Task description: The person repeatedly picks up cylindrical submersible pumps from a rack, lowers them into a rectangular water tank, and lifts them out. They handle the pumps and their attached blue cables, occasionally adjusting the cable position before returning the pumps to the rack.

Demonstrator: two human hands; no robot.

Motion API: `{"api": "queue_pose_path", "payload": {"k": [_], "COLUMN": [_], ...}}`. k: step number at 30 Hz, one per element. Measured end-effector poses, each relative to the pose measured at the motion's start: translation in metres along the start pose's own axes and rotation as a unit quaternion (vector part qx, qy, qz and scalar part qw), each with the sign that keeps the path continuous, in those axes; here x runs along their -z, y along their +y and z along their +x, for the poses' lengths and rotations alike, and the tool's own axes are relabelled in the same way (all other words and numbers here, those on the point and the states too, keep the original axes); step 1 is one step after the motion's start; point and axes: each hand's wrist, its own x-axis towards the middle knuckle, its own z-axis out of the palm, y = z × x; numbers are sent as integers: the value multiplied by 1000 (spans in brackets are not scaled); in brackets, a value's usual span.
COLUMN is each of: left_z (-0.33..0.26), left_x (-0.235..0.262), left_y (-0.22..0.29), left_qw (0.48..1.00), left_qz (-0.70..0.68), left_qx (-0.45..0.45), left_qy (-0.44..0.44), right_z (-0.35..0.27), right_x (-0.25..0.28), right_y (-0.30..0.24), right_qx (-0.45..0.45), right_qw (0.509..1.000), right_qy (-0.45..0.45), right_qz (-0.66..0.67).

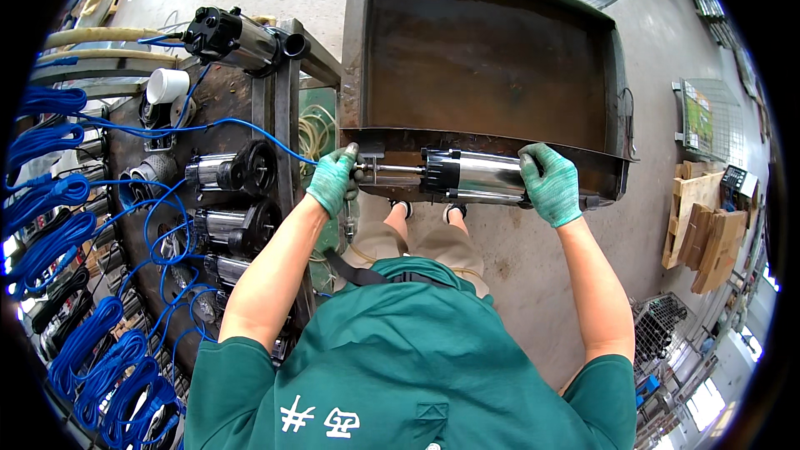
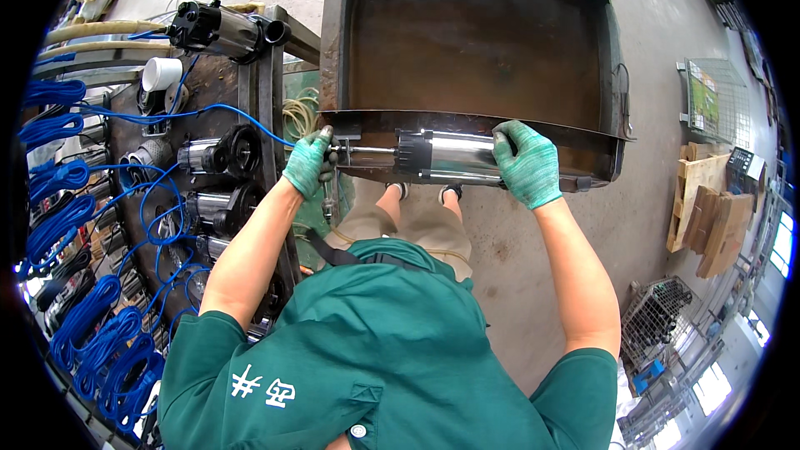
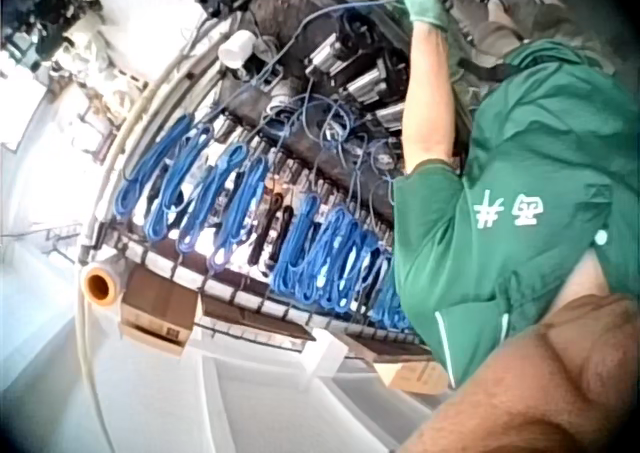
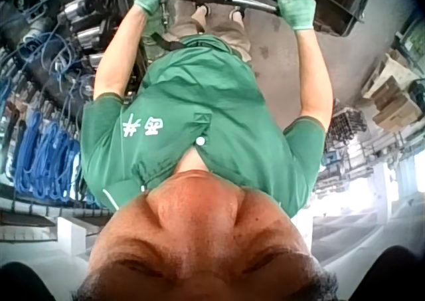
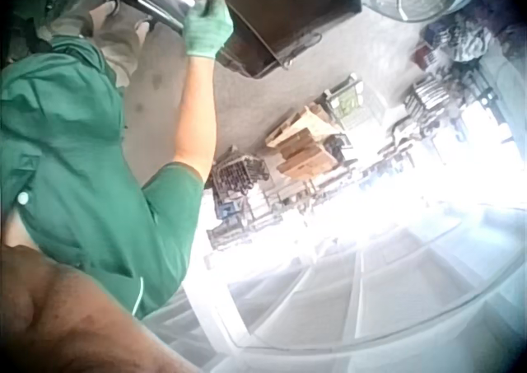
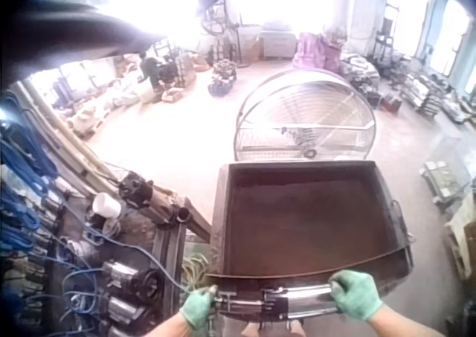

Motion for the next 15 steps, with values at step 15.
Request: {"api": "queue_pose_path", "payload": {"k": [15], "left_z": [3], "left_x": [-1], "left_y": [-2], "left_qw": [999], "left_qz": [27], "left_qx": [8], "left_qy": [-18], "right_z": [0], "right_x": [-2], "right_y": [-6], "right_qx": [22], "right_qw": [999], "right_qy": [31], "right_qz": [-17]}}
